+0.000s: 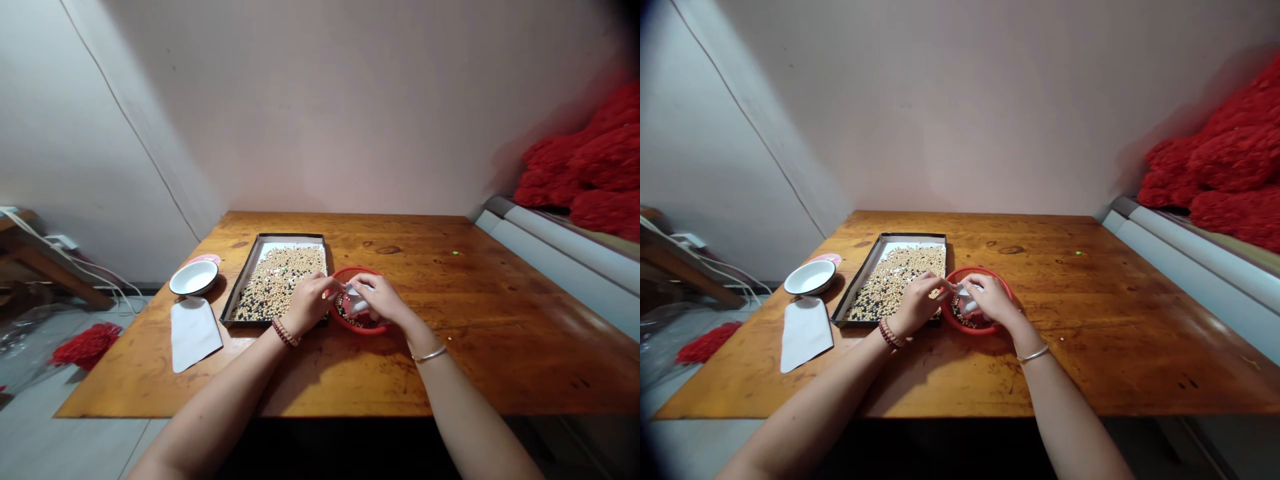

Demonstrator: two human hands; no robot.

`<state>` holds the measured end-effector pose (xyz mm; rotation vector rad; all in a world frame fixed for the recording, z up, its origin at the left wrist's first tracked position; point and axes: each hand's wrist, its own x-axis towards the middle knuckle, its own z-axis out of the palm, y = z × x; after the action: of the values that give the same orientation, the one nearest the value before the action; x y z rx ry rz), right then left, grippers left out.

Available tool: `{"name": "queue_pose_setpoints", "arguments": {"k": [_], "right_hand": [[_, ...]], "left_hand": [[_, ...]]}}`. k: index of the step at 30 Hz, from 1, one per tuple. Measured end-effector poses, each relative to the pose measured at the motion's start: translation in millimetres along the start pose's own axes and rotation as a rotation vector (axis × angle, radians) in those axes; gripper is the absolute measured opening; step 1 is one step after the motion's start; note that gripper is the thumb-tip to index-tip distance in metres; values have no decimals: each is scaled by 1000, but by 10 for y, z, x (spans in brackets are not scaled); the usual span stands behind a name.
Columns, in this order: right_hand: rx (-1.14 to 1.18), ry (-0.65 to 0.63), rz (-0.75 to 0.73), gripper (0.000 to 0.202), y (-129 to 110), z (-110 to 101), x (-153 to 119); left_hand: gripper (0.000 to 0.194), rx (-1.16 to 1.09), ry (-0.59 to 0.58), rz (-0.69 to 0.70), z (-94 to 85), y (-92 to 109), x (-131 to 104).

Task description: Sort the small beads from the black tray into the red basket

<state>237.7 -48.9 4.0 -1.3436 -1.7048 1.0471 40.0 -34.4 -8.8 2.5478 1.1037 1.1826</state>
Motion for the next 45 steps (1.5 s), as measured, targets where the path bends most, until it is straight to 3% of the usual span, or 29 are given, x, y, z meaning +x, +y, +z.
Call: {"name": "queue_pose_setpoints", "arguments": {"k": [5, 11, 22, 34, 45], "right_hand": [[-14, -4, -67, 36, 37, 3, 18], [60, 3, -73, 38, 17, 31, 8], [-97, 67, -211, 37, 68, 43, 60], [-118, -48, -208, 40, 86, 82, 52], [-71, -90, -246, 32, 35, 78, 12]], "left_hand": [[10, 38, -21, 71, -4, 38, -4], [8, 80, -30, 52, -8, 43, -9], [19, 149, -34, 149, -26, 94, -15], [17, 183, 0, 230, -44, 66, -48], [20, 105, 46, 67, -29, 93, -16]]}}
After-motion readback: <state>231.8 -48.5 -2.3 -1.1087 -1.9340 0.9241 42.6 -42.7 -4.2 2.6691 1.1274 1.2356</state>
